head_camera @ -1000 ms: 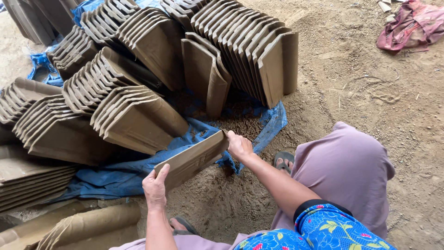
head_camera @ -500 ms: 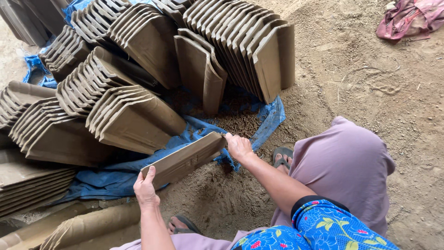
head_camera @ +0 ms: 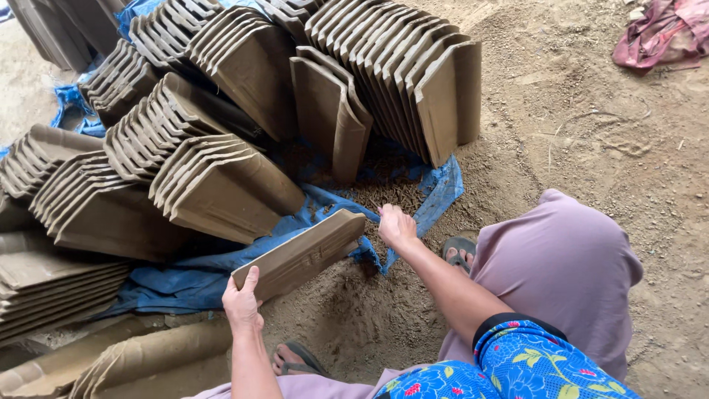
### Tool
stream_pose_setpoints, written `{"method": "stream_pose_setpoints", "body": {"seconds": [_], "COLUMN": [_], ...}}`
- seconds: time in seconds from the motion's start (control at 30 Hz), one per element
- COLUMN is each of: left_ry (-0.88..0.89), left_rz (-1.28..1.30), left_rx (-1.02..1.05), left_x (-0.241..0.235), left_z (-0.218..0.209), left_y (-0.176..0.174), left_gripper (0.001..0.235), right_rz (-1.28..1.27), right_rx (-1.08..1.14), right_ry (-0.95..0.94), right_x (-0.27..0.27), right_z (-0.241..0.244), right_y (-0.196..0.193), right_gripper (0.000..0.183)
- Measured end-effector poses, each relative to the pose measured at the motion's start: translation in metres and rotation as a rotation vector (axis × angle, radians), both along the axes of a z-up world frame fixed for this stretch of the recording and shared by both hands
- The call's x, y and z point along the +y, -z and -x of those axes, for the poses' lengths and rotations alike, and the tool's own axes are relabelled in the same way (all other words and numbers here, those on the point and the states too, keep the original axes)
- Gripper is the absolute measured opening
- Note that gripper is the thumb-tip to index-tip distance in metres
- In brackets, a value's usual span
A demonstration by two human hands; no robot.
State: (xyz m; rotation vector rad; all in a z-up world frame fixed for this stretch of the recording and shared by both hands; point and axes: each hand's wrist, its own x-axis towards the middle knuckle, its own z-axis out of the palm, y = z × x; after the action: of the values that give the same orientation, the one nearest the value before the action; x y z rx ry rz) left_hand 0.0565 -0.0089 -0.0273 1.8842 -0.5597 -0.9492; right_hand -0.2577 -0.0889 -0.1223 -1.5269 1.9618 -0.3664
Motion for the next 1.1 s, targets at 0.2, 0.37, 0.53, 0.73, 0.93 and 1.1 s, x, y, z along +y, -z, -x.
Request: {"method": "stream_pose_setpoints", "body": {"seconds": [0.2,0.37,0.53,0.73,0.93,1.1], "left_ry": [-0.053,-0.12,-0.142,-0.223,-0.205,-0.195], "left_rz": [0.01,0.002,0.001,0.11,0.092,0.077], "left_rx": [0.054,0.067,0.06,0.037,0.039,0.014], "left_x": [-0.001,-0.002,-0.004,-0.004,-0.009,-0.007], "left_z": [-0.002,-0.018,-0.019,-0.026,-0.026,-0.029], "left_y": [0.003,0.024,0.03,0.047,0.047,0.057], "left_gripper": [0.026,0.028,0.03,0.032,0.03,0.028], "right_rz": [-0.329,-0.26,-0.244,-0.053,-0.303,-0.285], "right_rx": [-0.065,-0.385,-0.422,-0.192,-0.185,-0.174], "right_ry": [0.059,0.131,0.066,-0.018,-0.015,-0.101], "right_x": [0.004,0.013,0.015,-0.005,-0.015,-0.025], "right_z": [-0.003,-0.031,-0.039,-0.045,-0.058,-0.073], "right_y": [0.006,-0.021,-0.025,0.06,0.091,0.151], "right_gripper": [0.029,0.023,0.02,0.022,0.045,0.029]}}
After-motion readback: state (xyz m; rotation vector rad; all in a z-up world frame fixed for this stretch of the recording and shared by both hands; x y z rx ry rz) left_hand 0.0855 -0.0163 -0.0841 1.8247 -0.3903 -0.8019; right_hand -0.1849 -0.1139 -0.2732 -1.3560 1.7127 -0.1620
